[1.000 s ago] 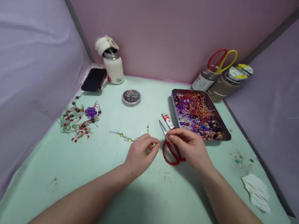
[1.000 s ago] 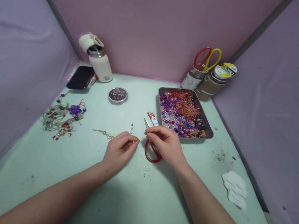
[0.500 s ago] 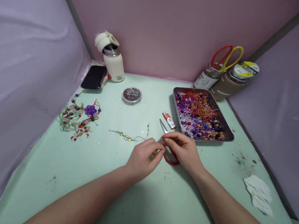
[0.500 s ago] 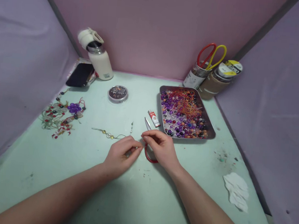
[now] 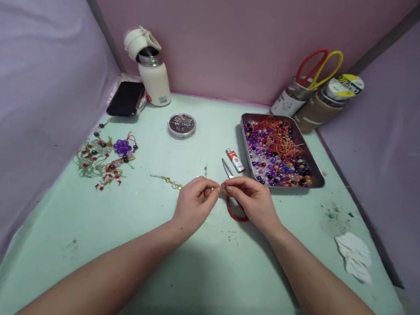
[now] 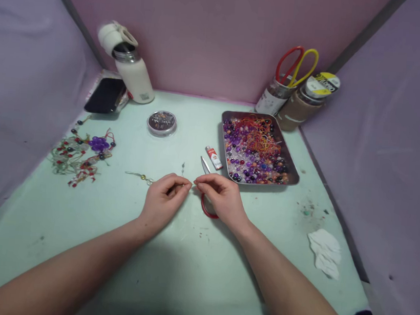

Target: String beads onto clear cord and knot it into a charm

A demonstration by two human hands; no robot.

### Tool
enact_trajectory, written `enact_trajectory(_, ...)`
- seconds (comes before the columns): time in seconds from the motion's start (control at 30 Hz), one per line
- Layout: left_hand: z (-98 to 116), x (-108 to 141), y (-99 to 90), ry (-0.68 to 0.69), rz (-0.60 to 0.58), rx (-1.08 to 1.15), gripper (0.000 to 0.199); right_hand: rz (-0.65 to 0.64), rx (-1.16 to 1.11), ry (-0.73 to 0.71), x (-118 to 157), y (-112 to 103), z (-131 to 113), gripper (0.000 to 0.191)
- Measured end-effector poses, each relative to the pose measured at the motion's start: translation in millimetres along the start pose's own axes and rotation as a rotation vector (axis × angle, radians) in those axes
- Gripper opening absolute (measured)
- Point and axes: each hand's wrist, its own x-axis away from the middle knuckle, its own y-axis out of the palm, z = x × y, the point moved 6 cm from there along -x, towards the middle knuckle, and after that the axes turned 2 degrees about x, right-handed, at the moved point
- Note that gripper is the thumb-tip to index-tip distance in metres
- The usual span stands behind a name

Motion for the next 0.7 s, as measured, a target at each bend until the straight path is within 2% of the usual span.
enact_trajectory(0.7, -1.3, 0.7, 1.2, 0.006, -0.023, 0.029, 0.012, 0.011, 0.015, -0.008, 1.0, 0.0, 0.9, 0.012)
